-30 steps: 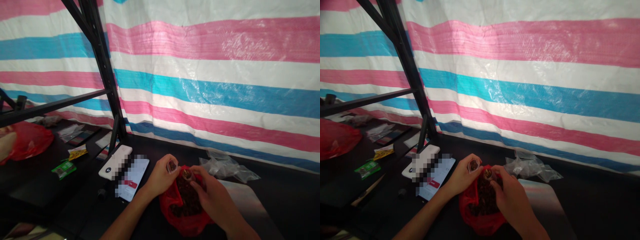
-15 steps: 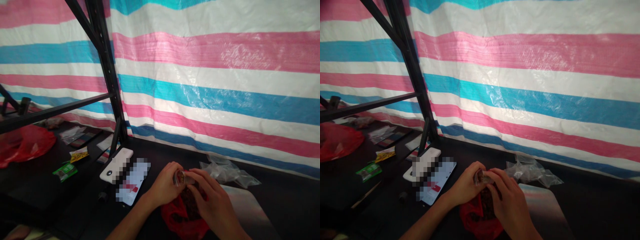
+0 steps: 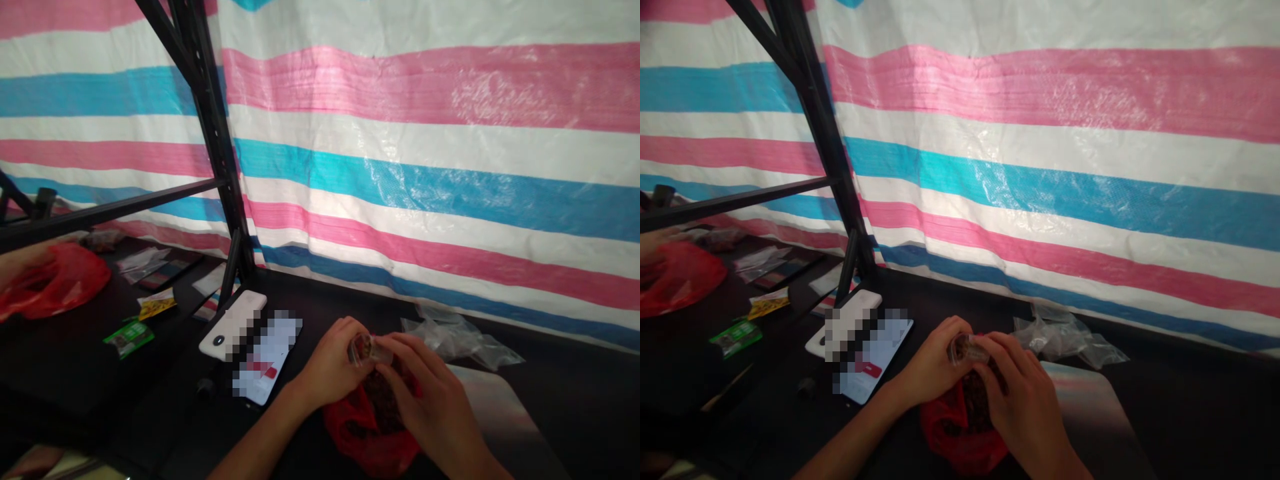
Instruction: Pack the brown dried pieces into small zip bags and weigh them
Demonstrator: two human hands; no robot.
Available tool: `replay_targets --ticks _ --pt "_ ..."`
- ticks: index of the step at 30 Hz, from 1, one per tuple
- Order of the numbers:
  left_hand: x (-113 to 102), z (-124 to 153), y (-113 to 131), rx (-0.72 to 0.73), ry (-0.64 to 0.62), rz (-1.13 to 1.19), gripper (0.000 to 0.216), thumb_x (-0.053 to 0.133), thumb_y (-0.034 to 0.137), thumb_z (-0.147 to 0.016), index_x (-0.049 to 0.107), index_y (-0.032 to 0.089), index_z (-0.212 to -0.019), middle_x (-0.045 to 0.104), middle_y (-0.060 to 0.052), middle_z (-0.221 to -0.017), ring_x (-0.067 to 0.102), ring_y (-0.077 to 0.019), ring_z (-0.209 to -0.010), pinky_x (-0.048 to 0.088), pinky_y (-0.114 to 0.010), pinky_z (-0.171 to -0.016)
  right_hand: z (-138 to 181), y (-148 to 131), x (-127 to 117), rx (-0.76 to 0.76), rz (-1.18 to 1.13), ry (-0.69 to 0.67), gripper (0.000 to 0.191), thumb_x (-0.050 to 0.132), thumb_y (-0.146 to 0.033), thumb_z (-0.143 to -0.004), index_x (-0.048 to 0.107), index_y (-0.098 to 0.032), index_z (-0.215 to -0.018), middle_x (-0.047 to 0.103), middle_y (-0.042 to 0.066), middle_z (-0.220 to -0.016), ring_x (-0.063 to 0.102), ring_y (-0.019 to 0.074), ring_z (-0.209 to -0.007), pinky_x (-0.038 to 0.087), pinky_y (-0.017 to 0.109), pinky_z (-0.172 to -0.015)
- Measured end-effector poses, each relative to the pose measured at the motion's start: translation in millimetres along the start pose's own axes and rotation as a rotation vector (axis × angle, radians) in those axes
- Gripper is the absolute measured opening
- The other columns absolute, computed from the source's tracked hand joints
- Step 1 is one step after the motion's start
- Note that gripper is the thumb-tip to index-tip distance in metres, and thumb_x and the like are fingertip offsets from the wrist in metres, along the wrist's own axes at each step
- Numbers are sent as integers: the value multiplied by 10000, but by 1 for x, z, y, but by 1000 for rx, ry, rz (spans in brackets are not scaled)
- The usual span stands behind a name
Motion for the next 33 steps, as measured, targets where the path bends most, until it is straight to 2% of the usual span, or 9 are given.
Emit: replay_targets --ticks 5,15,25,28,33 --pt "0 -1 0 -18 16 15 158 662 90 -767 568 199 -834 576 -3 -908 534 -175 -874 398 -280 -747 -5 -3 -5 -11 -8 13 247 522 -265 -982 674 -312 -1171 703 29 -1194 703 216 -1025 578 350 -883" --pt "2 0 0 -25 2 8 152 678 127 -773 571 205 -850 578 -4 -905 532 -182 -869 399 -275 -725 -5 -4 -6 -47 31 13 263 526 -270 -983 672 -318 -1196 712 37 -1177 711 222 -1007 577 361 -870" --pt "3 -2 -4 -77 74 75 150 665 156 -810 525 204 -833 551 15 -842 511 -144 -763 398 -259 -688 -11 1 -15 104 -18 -79 227 525 -274 -942 655 -281 -1127 729 50 -1117 700 233 -982 552 364 -849" --pt "0 -1 -6 -76 161 102 155 614 161 -850 494 216 -932 514 31 -839 499 -132 -739 407 -256 -686 -15 4 -24 114 -13 -161 244 530 -244 -921 653 -279 -1128 735 41 -1088 693 232 -959 524 382 -862" --pt "-7 -2 -6 -53 272 164 229 552 155 -883 406 238 -1037 502 29 -898 532 -128 -780 439 -261 -736 -20 4 -31 66 -26 -441 249 592 -157 -871 693 -292 -1054 738 17 -1087 673 233 -994 479 388 -888"
Point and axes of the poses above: each hand's wrist, its own z-axis away from the middle knuckle, its own x-axis out of the palm, y = z × x, the point moved 1 cm from there along -z, towards the middle knuckle
